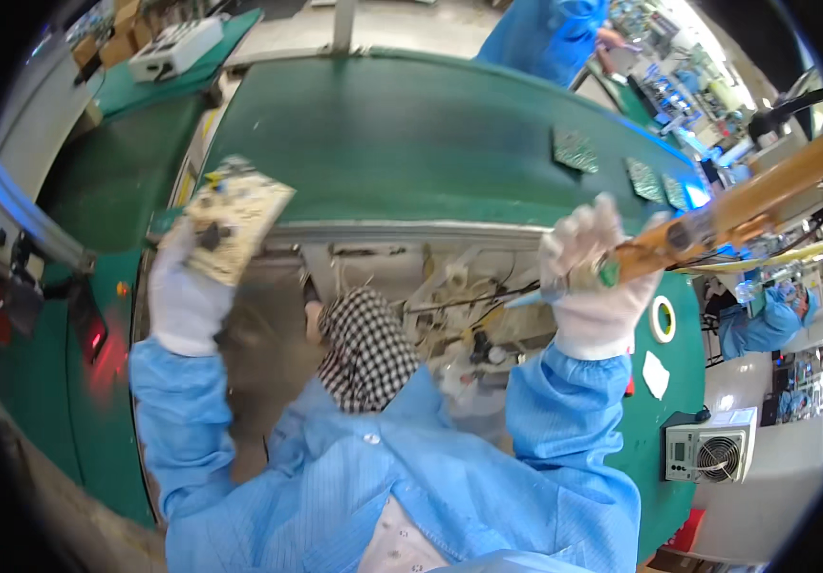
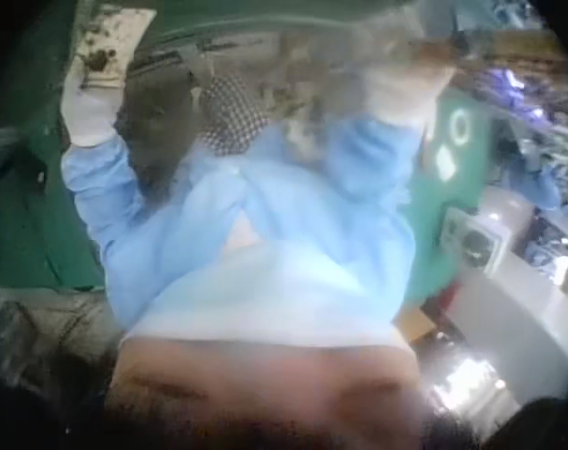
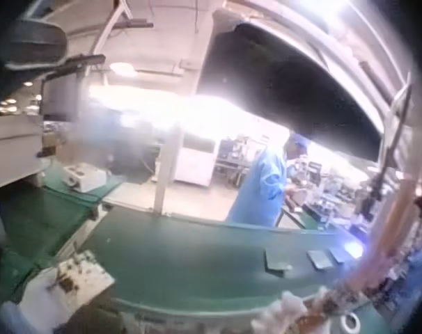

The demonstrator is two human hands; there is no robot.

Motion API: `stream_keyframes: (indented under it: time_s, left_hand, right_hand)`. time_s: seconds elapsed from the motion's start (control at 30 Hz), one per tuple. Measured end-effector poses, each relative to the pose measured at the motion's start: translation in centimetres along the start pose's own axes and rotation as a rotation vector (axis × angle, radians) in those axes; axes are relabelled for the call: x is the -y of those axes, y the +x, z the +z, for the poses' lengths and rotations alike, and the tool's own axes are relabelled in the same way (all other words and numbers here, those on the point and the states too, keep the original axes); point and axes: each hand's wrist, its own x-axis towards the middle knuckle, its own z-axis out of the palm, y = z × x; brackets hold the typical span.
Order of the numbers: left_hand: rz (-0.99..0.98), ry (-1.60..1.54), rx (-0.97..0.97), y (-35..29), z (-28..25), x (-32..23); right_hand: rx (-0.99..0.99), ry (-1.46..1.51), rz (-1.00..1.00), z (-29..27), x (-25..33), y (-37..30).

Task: Assembling and processing printed circuit boards at an electronics manufacturing station.

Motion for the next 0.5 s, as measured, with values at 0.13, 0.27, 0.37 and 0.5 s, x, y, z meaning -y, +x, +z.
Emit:
stream_keyframes:
  time_s: [0.13,0.27,0.37,0.5]
  left_hand:
    - [0.193,0.223,0.258,5.2,-5.1,-9.9]
    - [0.289,0.377,0.038,11.7,-12.5,-19.6]
    - [0.571,0.839,-0.167,14.6,-18.3,-27.4]
    - [0.642,1.232,-0.42,15.5,-19.6,-27.5]
  right_hand:
    - [-0.426,-0.274,0.098,-3.3,2.0,-2.5]
    - [-0.737,-0.569,-0.084,-6.7,3.4,-5.1]
    - [-0.782,-0.623,-0.037,-8.6,4.2,-5.6]
    - [-0.833,-0.706,0.02,-9.2,4.0,-5.6]
